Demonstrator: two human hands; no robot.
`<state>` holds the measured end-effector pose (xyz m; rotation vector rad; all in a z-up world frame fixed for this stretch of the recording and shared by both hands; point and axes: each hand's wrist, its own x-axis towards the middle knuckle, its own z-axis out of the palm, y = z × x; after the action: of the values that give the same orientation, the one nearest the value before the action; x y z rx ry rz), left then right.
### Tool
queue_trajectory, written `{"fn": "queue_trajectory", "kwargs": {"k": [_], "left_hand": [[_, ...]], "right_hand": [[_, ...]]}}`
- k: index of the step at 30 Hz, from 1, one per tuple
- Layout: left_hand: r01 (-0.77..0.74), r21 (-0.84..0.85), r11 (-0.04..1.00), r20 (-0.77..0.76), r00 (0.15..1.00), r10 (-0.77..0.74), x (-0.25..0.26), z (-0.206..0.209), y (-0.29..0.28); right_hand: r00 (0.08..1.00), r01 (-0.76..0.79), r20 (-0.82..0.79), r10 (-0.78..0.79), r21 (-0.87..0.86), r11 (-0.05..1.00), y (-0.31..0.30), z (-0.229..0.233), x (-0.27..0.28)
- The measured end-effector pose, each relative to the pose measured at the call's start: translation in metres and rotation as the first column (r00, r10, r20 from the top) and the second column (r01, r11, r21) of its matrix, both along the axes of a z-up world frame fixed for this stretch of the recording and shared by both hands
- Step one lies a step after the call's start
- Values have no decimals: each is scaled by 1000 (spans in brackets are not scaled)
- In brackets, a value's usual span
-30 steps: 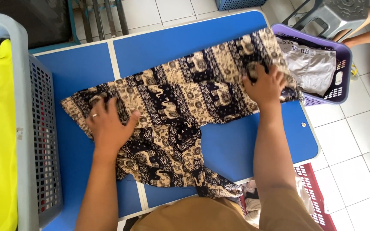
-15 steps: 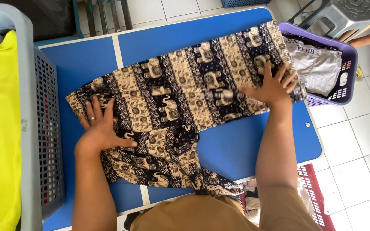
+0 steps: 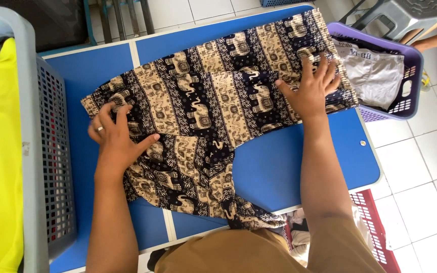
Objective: The person folds a patterned garment and a striped pair of shorts by hand on a blue table, then places each finished item into a plastic bin.
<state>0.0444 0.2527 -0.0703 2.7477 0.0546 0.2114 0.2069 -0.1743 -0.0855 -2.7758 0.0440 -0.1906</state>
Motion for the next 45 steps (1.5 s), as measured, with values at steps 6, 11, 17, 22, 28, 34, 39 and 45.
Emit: {"fn": "queue_trajectory", "kwargs": {"k": [6,11,17,22,28,34,39,45], "left_hand": [[-8,-124,992,-525,849,-59,-5,-6,11],[28,-232,972,-371,922,-115,-5,38,-14],[84,-148,985,-156,982,-107,2,4,3],[18,-90,996,-375,926,-50,3,-15,4],[28,-57,998,-175,984,-38,8,-21,-2],[-59,-47,997,-140,989,52,20,-26,-2],[-74,-40,996,-126,990,68,13,-22,-2],[-122,-47,991,-153,982,113,19,-24,4]], "right_hand": [[868,-204,-467,169,-24,979,11,-1,-25],[948,-155,-281,146,-9,988,19,-17,-7],[951,-282,140,276,18,959,19,-35,-3],[972,-236,-22,236,-41,971,26,-35,-11],[912,-388,-109,396,88,917,43,-9,-27],[903,-362,-266,337,-51,931,77,41,-68],[397,-644,-788,471,126,754,103,102,-167],[462,-664,-701,543,133,736,70,5,-203]]}}
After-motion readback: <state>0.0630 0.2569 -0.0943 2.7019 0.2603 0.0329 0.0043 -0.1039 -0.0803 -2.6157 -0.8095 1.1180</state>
